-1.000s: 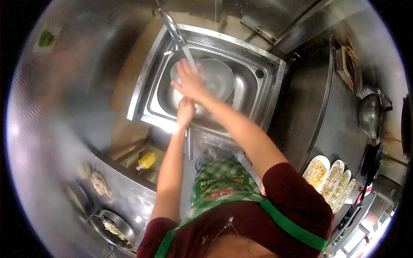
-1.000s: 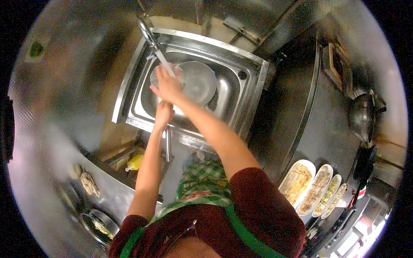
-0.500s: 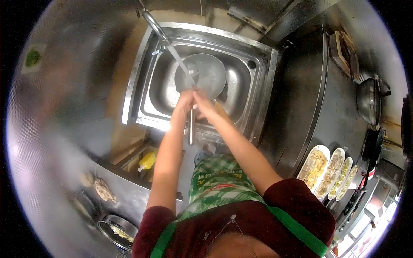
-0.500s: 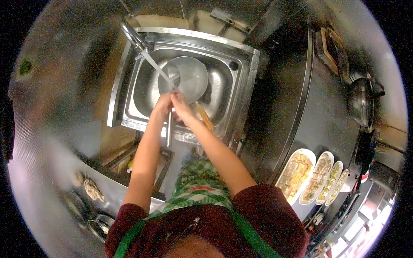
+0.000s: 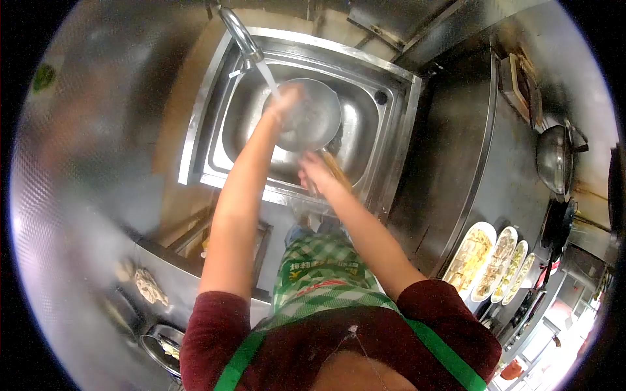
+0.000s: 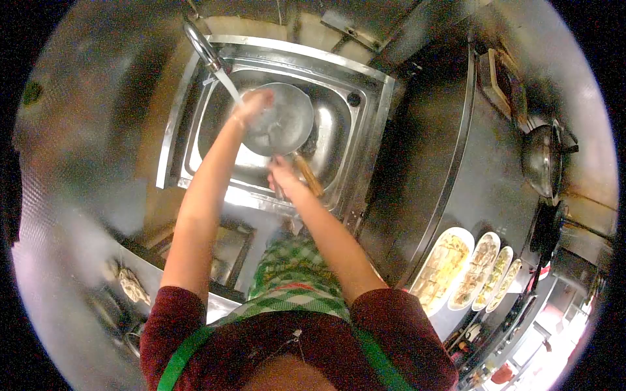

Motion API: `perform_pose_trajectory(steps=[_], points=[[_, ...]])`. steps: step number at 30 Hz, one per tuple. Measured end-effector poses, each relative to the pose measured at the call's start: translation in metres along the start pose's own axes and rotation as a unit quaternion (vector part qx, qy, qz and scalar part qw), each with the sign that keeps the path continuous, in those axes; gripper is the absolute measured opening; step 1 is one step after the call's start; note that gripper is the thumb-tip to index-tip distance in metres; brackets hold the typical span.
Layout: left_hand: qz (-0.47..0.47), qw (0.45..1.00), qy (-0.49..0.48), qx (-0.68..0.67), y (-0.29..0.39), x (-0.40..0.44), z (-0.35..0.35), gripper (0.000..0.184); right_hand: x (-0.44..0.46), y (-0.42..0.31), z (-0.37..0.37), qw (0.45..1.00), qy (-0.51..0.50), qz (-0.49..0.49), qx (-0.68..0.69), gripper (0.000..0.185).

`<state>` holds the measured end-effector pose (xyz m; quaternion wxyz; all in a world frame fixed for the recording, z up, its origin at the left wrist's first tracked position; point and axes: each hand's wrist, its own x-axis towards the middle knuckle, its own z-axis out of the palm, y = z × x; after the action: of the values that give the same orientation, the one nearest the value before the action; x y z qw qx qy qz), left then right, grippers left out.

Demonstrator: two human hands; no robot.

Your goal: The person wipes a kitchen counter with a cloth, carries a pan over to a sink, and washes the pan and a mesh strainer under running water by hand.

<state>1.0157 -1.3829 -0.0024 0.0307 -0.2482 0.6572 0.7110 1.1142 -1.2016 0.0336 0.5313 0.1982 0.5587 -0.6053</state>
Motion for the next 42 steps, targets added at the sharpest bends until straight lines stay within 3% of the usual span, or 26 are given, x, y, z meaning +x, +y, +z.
perform_pose_trajectory(steps=[3, 4, 5, 7, 8, 11, 12, 14, 16, 19, 22, 24, 26, 28, 30, 32, 34, 37, 40, 42], points=[[-0.043, 0.994, 0.037, 0.09, 0.001, -0.019, -0.009, 0.034, 0.006, 0.008, -0.039, 0.983, 0.006, -0.058, -0.173, 0.045], [-0.053, 0.988, 0.038, 0.137, -0.002, -0.014, -0.014, 0.032, 0.023, 0.026, -0.056, 0.95, 0.071, -0.172, -0.249, 0.038], [-0.066, 0.98, 0.035, 0.183, -0.008, -0.008, -0.02, 0.03, 0.012, 0.024, -0.054, 0.889, 0.128, -0.204, -0.389, 0.041], [-0.059, 0.968, 0.078, 0.231, -0.017, -0.007, -0.023, 0.031, -0.021, -0.002, -0.038, 0.691, 0.224, -0.261, -0.635, 0.047], [-0.04, 0.963, 0.125, 0.235, -0.018, -0.01, -0.022, 0.032, -0.031, 0.003, -0.032, 0.693, 0.228, -0.252, -0.636, 0.055], [-0.015, 0.934, 0.249, 0.256, -0.009, -0.016, -0.024, 0.037, -0.038, 0.025, -0.031, 0.705, 0.04, -0.116, -0.699, 0.061], [-0.011, 0.92, 0.287, 0.265, -0.003, -0.018, -0.024, 0.038, -0.039, 0.028, -0.036, 0.757, 0.01, -0.186, -0.626, 0.065], [-0.022, 0.936, 0.25, 0.248, 0.013, -0.025, -0.026, 0.039, -0.042, 0.021, -0.036, 0.758, 0.069, -0.309, -0.571, 0.066], [-0.016, 0.946, 0.22, 0.236, 0.001, -0.02, -0.033, 0.035, -0.048, 0.014, -0.022, 0.765, 0.075, -0.251, -0.588, 0.066], [-0.03, 0.994, 0.093, 0.038, -0.004, -0.015, -0.027, 0.036, -0.02, 0.04, -0.031, 0.757, 0.058, -0.202, -0.619, 0.066], [0.037, 0.994, 0.057, 0.088, -0.011, 0.001, -0.022, 0.033, -0.032, 0.03, -0.026, 0.784, 0.067, -0.24, -0.568, 0.066], [-0.001, 0.998, 0.052, 0.04, 0.01, -0.018, -0.013, 0.031, -0.046, 0.034, -0.022, 0.736, 0.145, -0.307, -0.585, 0.066], [-0.012, 0.997, 0.066, 0.039, 0.02, -0.02, -0.016, 0.028, -0.041, 0.033, -0.021, 0.727, 0.175, -0.273, -0.606, 0.063], [-0.011, 0.993, 0.091, 0.08, 0.018, -0.016, -0.017, 0.025, -0.031, 0.039, -0.032, 0.755, 0.158, -0.12, -0.625, 0.057], [0.015, 0.991, 0.097, 0.091, 0.015, -0.008, -0.02, 0.027, -0.032, 0.032, -0.037, 0.73, 0.158, -0.263, -0.611, 0.058], [0.045, 0.986, 0.118, 0.112, 0.01, -0.015, -0.02, 0.027, -0.035, 0.031, -0.042, 0.757, 0.161, -0.316, -0.549, 0.058], [0.099, 0.972, 0.156, 0.145, 0.02, -0.02, -0.022, 0.026, -0.036, 0.017, -0.042, 0.837, 0.16, -0.295, -0.433, 0.059], [-0.002, 0.975, 0.16, 0.154, 0.018, -0.051, -0.027, 0.024, -0.074, -0.02, -0.031, 0.934, 0.126, -0.256, -0.215, 0.058], [-0.128, 0.976, 0.171, -0.051, -0.046, -0.048, -0.008, 0.025, -0.085, -0.026, -0.037, 0.968, 0.071, -0.223, -0.09, 0.059], [-0.152, 0.979, 0.138, 0.006, -0.049, -0.041, -0.002, 0.033, -0.093, -0.026, -0.03, 0.976, 0.052, -0.206, -0.036, 0.058]])
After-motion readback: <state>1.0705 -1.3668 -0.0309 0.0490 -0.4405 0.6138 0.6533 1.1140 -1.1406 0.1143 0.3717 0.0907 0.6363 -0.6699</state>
